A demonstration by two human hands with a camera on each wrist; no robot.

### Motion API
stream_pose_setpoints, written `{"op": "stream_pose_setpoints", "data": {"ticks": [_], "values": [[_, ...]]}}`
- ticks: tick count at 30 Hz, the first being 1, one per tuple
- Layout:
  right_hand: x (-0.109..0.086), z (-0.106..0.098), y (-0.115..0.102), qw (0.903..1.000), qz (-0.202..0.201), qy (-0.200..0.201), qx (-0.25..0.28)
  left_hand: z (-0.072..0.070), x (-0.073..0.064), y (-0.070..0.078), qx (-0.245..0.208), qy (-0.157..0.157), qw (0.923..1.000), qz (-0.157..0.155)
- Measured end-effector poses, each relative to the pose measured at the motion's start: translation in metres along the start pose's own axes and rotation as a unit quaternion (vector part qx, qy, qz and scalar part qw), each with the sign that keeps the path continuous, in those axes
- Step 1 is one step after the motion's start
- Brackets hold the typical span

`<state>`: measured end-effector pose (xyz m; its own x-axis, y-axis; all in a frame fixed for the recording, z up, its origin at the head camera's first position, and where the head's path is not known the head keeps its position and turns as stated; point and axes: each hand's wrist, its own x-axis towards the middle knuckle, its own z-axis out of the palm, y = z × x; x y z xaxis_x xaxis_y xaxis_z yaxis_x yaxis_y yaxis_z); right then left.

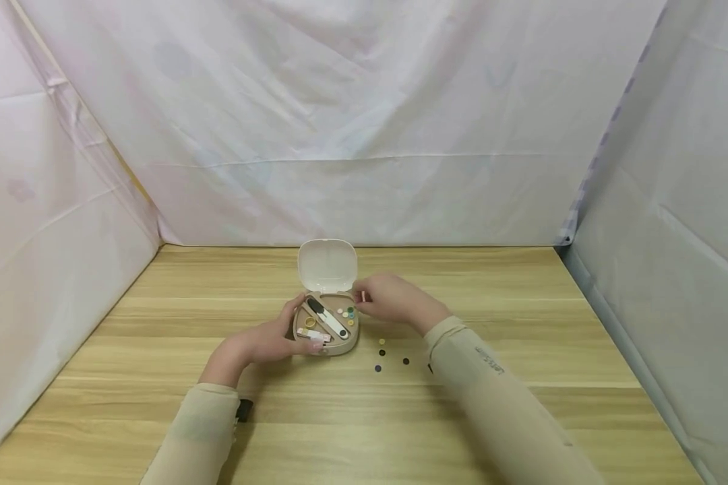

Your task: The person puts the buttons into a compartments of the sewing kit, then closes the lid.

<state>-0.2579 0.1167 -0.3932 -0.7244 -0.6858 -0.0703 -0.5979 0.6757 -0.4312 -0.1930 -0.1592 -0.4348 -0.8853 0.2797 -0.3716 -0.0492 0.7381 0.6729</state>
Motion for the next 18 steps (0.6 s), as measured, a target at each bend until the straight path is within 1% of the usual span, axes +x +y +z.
{"op": "stream_pose_setpoints", "data": {"ticks": [4,6,10,15,18], "values": [[0.016,0.01,-0.007,0.9978,-0.021,0.016,-0.06,0.0,0.0,0.002,-0.002,0.0,0.9999,0.01],[0.022,0.014,-0.008,0.9963,-0.025,0.02,-0.079,0.0,-0.001,0.004,0.001,0.001,1.0,0.007],[0.029,0.017,-0.01,0.9954,-0.022,0.016,-0.092,-0.001,-0.003,0.005,0.01,0.007,0.9999,-0.002],[0.033,0.017,-0.014,0.9936,-0.024,0.008,-0.11,-0.003,-0.004,0.005,0.014,0.008,0.9998,-0.012],[0.034,0.018,-0.016,0.9917,-0.028,0.005,-0.126,-0.003,-0.004,0.002,0.014,0.008,0.9998,-0.012]]}}
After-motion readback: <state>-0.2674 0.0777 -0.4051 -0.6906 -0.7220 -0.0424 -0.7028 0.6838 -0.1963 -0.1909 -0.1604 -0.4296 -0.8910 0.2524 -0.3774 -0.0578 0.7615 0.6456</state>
